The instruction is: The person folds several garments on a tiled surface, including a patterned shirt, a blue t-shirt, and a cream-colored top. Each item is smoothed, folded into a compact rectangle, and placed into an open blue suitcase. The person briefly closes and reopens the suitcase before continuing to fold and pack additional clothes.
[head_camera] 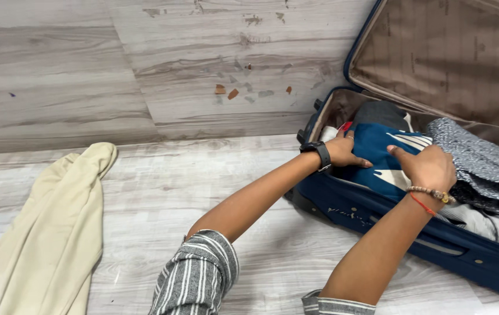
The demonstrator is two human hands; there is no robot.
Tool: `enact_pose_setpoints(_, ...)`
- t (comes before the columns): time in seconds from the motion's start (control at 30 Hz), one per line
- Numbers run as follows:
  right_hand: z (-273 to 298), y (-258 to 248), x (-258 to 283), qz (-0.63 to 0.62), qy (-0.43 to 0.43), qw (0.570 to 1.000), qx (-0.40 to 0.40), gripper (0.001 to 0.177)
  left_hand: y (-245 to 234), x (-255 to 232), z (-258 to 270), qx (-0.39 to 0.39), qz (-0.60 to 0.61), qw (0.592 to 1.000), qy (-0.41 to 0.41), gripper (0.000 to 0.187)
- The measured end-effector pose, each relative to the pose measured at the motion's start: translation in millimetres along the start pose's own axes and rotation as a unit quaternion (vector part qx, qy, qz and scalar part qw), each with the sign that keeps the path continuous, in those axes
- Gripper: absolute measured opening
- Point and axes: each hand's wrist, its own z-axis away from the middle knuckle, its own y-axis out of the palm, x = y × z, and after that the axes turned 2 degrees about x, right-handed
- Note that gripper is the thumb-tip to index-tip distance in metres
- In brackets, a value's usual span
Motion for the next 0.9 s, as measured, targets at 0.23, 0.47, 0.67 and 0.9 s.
enact_pose_setpoints(0.23, 5.1, 2.3, 5.0, 0.011, 0.000, 1.000, -0.023, 0.065, 26.3, 21.8, -21.8, -0.010, -0.012, 1.000, 0.000, 0.131)
enact_pose_setpoints(0.47, 19.6, -17.8, 3.6, 0.025, 0.011, 0.997, -0.076, 0.064, -6.1, -7.3, 19.0, -0.058, -0.023, 0.998, 0.015, 0.074)
enact_pose_setpoints(0.67, 81.4, -69.7, 74.3, -0.225, -0.215, 0.932, -0.187, 0.040, -80.3, -34.5, 134.3, -0.445, 0.194, 0.855, 0.185, 0.035)
enact_pose_setpoints(0.9, 206.6, -78.8, 212.1, -0.266, -0.524, 0.808, -0.045, 0.029, -123.1, 129.8, 280.8, -0.195, 0.524, 0.829, 0.010, 0.049)
